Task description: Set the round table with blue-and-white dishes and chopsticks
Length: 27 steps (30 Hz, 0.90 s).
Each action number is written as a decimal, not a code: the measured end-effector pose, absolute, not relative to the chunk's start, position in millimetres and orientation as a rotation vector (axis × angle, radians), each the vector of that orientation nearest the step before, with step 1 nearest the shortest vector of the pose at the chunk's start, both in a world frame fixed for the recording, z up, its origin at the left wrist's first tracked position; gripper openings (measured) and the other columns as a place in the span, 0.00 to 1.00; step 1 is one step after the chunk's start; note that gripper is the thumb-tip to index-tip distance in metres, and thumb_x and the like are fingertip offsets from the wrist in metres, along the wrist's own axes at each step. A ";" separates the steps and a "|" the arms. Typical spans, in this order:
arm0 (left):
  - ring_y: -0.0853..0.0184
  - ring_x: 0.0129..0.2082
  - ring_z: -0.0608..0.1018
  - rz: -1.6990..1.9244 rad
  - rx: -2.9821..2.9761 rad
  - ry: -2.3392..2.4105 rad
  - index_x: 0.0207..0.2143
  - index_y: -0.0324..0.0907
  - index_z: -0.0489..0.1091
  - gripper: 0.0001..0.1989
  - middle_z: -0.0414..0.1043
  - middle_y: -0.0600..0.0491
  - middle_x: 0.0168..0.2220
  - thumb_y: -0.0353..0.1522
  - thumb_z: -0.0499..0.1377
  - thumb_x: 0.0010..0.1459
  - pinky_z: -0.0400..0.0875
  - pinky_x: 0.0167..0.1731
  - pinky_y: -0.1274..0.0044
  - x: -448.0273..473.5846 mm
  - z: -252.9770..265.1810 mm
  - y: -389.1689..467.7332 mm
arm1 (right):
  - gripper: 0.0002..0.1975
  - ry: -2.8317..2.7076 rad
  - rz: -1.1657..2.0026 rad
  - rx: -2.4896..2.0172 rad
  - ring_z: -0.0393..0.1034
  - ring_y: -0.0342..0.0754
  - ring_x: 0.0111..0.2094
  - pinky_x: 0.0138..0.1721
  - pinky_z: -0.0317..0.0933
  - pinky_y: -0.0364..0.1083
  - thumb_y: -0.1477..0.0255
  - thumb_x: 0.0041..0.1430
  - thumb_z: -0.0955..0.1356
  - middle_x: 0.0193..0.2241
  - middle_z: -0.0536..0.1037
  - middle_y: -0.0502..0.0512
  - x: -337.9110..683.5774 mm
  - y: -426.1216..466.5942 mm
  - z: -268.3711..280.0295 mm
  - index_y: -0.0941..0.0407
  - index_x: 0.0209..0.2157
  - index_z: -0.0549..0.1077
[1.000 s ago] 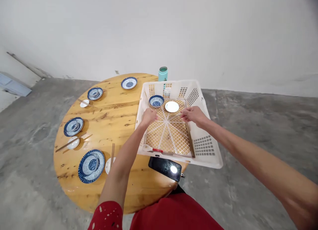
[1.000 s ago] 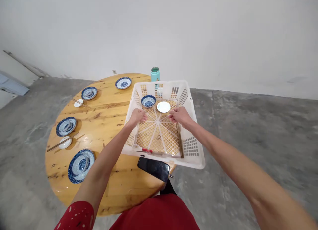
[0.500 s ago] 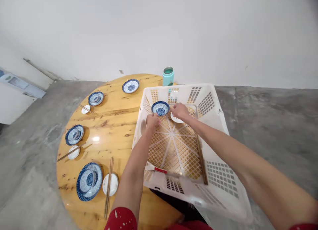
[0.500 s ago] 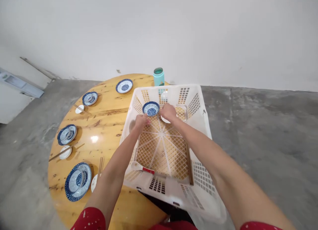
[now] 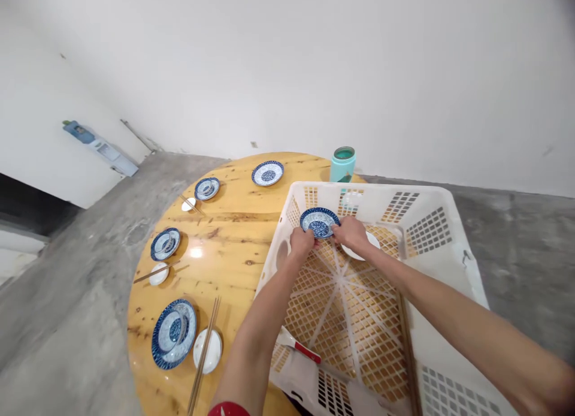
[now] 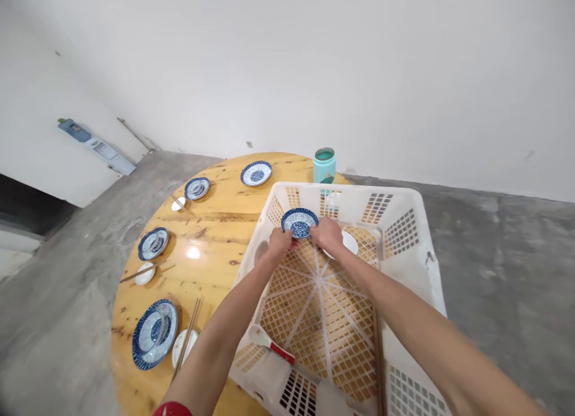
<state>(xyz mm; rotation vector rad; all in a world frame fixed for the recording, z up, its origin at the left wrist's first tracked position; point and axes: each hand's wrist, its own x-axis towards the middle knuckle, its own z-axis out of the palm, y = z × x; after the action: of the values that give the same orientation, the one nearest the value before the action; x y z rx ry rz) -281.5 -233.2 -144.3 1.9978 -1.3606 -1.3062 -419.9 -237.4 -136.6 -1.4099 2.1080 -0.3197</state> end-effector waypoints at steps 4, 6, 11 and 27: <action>0.61 0.33 0.85 -1.245 1.922 -1.395 0.42 0.33 0.77 0.14 0.83 0.40 0.36 0.32 0.54 0.64 0.78 0.36 0.75 -270.6 -115.5 -223.2 | 0.12 2.062 -0.404 -1.452 0.78 0.54 0.33 0.34 0.62 0.45 0.74 0.62 0.65 0.24 0.80 0.60 -418.6 -225.4 -101.6 0.60 0.34 0.80; 0.61 0.31 0.84 -1.220 1.860 -1.441 0.43 0.33 0.76 0.14 0.83 0.41 0.34 0.32 0.53 0.64 0.78 0.35 0.75 -263.0 -96.6 -214.0 | 0.10 2.034 -0.507 -1.452 0.76 0.52 0.28 0.31 0.61 0.45 0.75 0.60 0.65 0.21 0.79 0.58 -415.0 -211.3 -79.9 0.60 0.31 0.79; 0.63 0.27 0.82 -1.192 1.718 -1.608 0.41 0.35 0.75 0.13 0.80 0.47 0.26 0.32 0.53 0.61 0.77 0.35 0.75 -223.8 -37.4 -165.0 | 0.07 1.808 -0.819 -1.288 0.68 0.47 0.18 0.22 0.57 0.44 0.76 0.55 0.64 0.18 0.75 0.53 -392.4 -151.3 -23.7 0.55 0.26 0.73; 0.55 0.37 0.82 -0.837 2.093 -1.795 0.35 0.38 0.76 0.16 0.82 0.39 0.35 0.34 0.50 0.65 0.73 0.40 0.71 78.5 -17.4 204.2 | 0.20 1.368 -0.387 -1.425 0.66 0.49 0.17 0.20 0.59 0.46 0.50 0.47 0.69 0.16 0.72 0.51 -133.2 144.9 -46.6 0.53 0.31 0.71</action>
<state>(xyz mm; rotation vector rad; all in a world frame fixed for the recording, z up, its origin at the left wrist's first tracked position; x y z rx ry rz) 78.5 204.2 -17.4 2.0934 -1.7947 -0.8373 -133.2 144.9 -46.6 -1.4249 1.3682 -0.3871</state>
